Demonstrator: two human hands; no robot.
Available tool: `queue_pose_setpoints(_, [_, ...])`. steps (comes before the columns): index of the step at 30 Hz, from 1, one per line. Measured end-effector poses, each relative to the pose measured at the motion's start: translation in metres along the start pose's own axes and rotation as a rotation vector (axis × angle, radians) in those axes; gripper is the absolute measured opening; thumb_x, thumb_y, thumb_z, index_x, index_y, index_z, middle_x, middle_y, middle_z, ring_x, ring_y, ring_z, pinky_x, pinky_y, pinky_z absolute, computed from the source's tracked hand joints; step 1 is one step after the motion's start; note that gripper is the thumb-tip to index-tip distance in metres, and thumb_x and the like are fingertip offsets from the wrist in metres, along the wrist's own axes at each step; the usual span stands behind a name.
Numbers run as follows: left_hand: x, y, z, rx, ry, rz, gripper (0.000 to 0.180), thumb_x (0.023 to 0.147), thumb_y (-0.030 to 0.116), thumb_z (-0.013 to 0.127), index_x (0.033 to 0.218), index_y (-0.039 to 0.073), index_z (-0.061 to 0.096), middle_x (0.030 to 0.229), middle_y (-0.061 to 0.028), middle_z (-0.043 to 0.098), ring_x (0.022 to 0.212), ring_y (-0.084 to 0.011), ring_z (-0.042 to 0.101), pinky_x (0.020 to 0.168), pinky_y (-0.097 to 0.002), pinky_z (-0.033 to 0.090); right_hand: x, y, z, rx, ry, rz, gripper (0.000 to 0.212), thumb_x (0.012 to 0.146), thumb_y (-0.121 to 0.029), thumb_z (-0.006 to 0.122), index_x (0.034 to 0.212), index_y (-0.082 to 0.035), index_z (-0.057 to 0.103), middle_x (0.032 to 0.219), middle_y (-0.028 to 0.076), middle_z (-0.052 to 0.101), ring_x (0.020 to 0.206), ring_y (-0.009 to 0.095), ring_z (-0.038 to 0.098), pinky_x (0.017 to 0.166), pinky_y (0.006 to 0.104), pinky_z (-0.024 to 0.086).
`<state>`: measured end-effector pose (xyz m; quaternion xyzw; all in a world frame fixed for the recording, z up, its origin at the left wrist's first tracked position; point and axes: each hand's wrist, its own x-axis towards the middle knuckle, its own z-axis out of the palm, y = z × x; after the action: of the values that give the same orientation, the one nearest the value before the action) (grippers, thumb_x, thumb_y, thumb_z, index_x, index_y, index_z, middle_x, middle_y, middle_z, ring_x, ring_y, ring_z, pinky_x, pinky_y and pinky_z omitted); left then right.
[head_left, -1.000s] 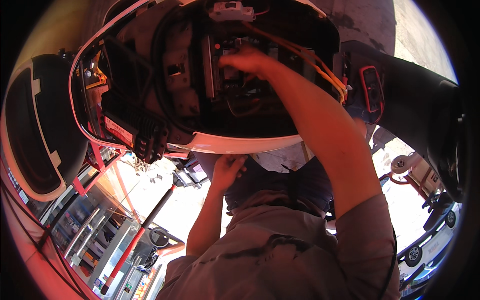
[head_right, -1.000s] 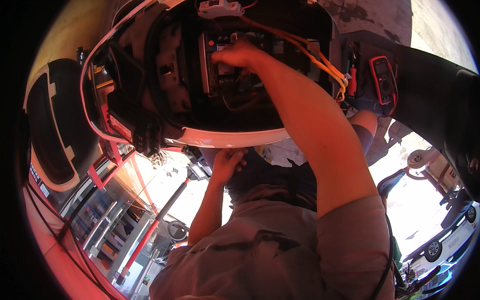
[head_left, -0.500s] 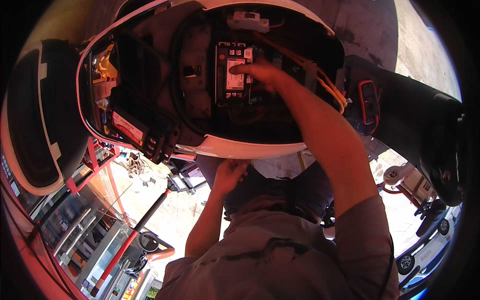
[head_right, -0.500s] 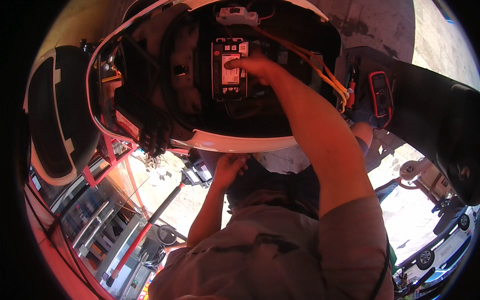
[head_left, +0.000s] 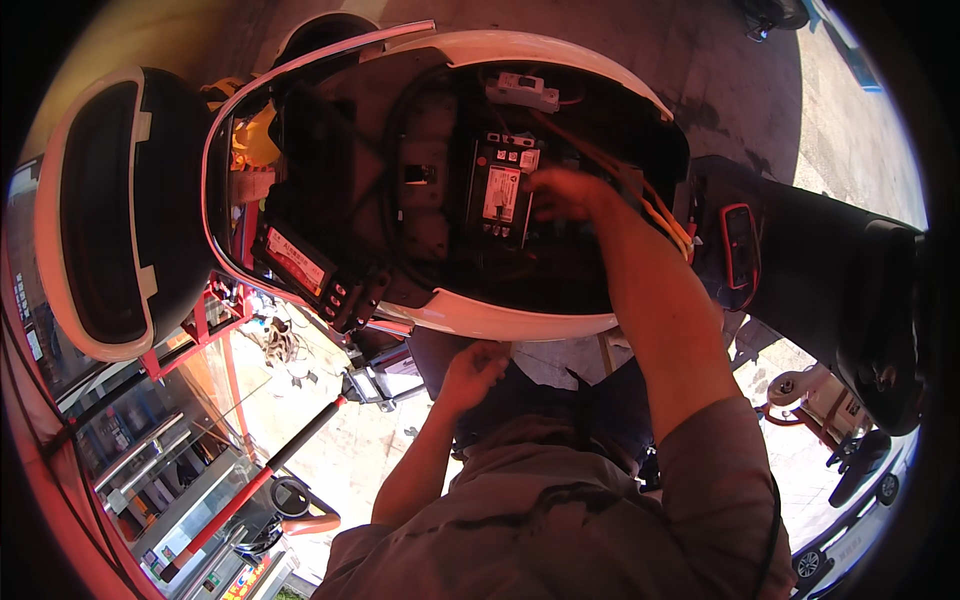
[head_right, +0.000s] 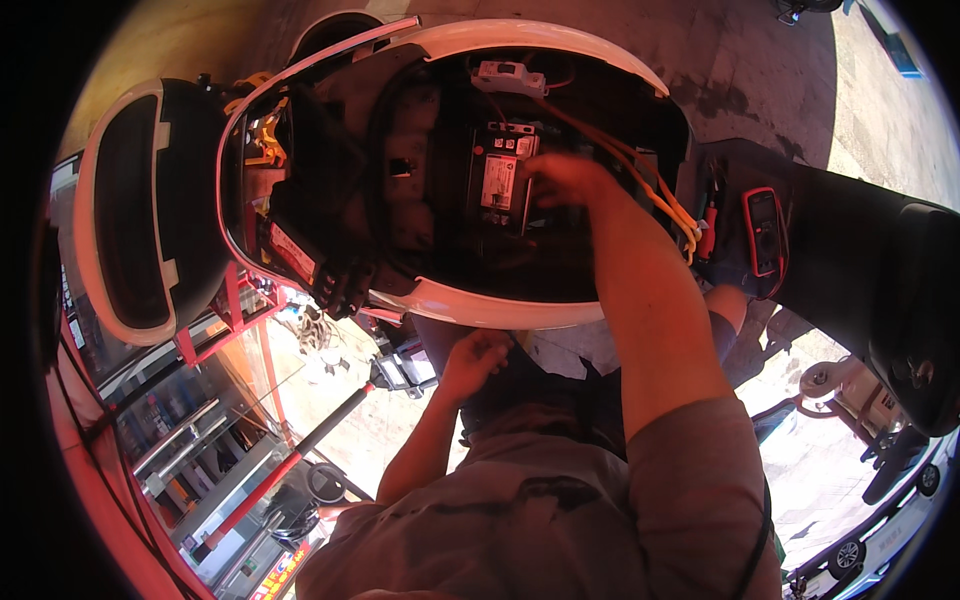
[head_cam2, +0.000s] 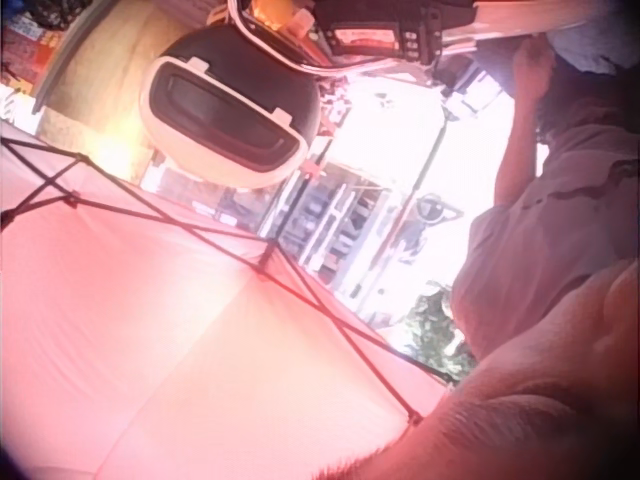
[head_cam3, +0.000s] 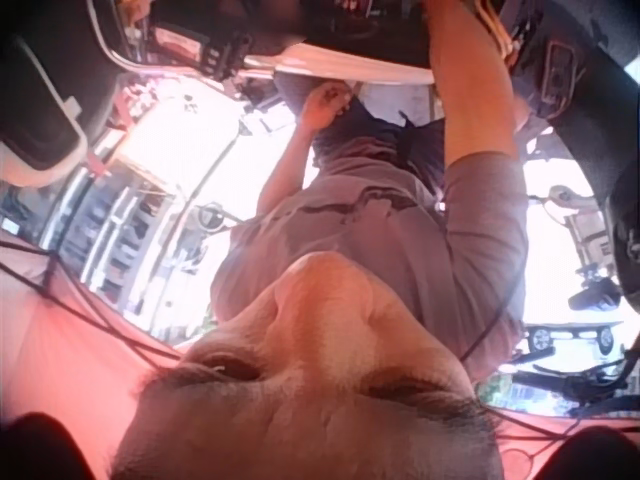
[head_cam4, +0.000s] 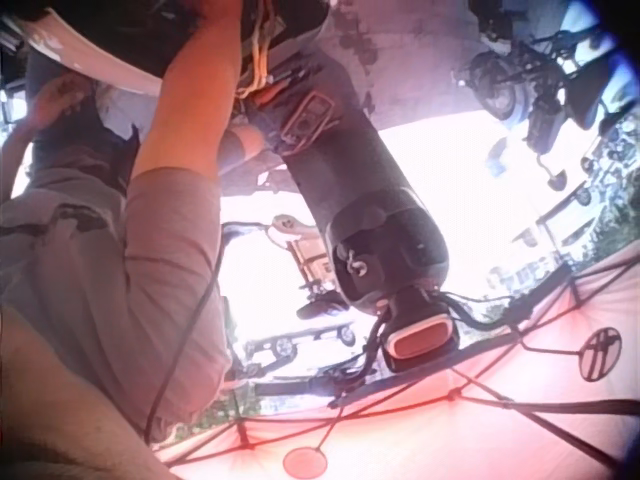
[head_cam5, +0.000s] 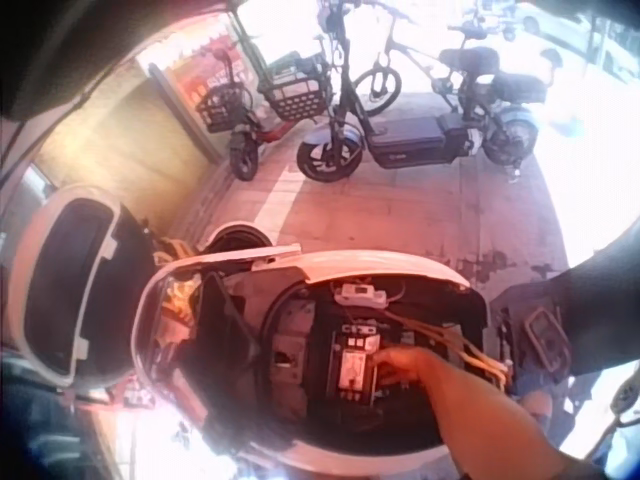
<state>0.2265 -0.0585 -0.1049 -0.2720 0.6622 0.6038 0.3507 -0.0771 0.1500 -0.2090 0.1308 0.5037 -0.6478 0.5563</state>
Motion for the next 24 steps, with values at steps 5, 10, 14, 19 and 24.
queue_pose_setpoints(5, [0.000, -0.008, 0.001, -0.091, 0.006, 0.039, 0.028, 0.095, 0.014, 0.070, 0.118, -0.001, 0.065, 0.099, -0.0066, 0.072, 0.082, -0.0117, 0.066, 0.071, -0.0276, 0.054, 0.013, 0.004, -0.002, -0.021, 0.042, 0.029, 0.053, 0.084, -0.036, 0.070, 0.133, -0.018, 0.061, 0.136, 0.004, 0.061, 0.123, 0.025, 0.058, 0.103, 0.0445, 0.044])
queue_pose_setpoints(10, [-0.001, -0.016, -0.001, -0.040, 0.036, 0.036, 0.025, 0.096, 0.013, 0.068, 0.118, 0.000, 0.065, 0.107, -0.0078, 0.072, 0.084, -0.0131, 0.067, 0.073, -0.0279, 0.054, 0.035, 0.006, -0.002, -0.004, 0.044, 0.049, 0.050, 0.084, -0.034, 0.069, 0.132, -0.019, 0.062, 0.132, 0.005, 0.063, 0.120, 0.024, 0.058, 0.103, 0.0433, 0.043])
queue_pose_setpoints(14, [0.002, -0.018, 0.000, -0.092, 0.026, 0.024, 0.025, 0.097, 0.011, 0.066, 0.119, 0.000, 0.065, 0.110, -0.0090, 0.071, 0.085, -0.0143, 0.067, 0.074, -0.0284, 0.055, 0.039, 0.014, -0.014, 0.032, -0.034, 0.062, 0.052, 0.084, -0.035, 0.070, 0.132, -0.017, 0.062, 0.134, 0.006, 0.062, 0.124, 0.024, 0.057, 0.102, 0.0432, 0.044])
queue_pose_setpoints(19, [0.008, -0.015, 0.000, -0.119, 0.020, 0.023, 0.027, 0.097, 0.013, 0.069, 0.120, -0.001, 0.064, 0.103, -0.0059, 0.070, 0.083, -0.0126, 0.067, 0.070, -0.0283, 0.054, 0.019, 0.005, -0.022, -0.096, -0.003, 0.146, 0.050, 0.087, -0.040, 0.072, 0.131, -0.016, 0.066, 0.130, 0.006, 0.067, 0.122, 0.026, 0.061, 0.097, 0.0453, 0.052])
queue_pose_setpoints(24, [0.005, -0.017, 0.001, -0.114, 0.029, 0.026, 0.028, 0.098, 0.014, 0.069, 0.120, -0.002, 0.063, 0.102, -0.0073, 0.070, 0.082, -0.0134, 0.067, 0.070, -0.0289, 0.055, -0.005, -0.024, 0.002, -0.818, 0.143, 0.060, 0.035, 0.089, -0.039, 0.071, 0.112, -0.013, 0.075, 0.105, 0.014, 0.075, 0.099, 0.031, 0.071, 0.088, 0.0447, 0.057])
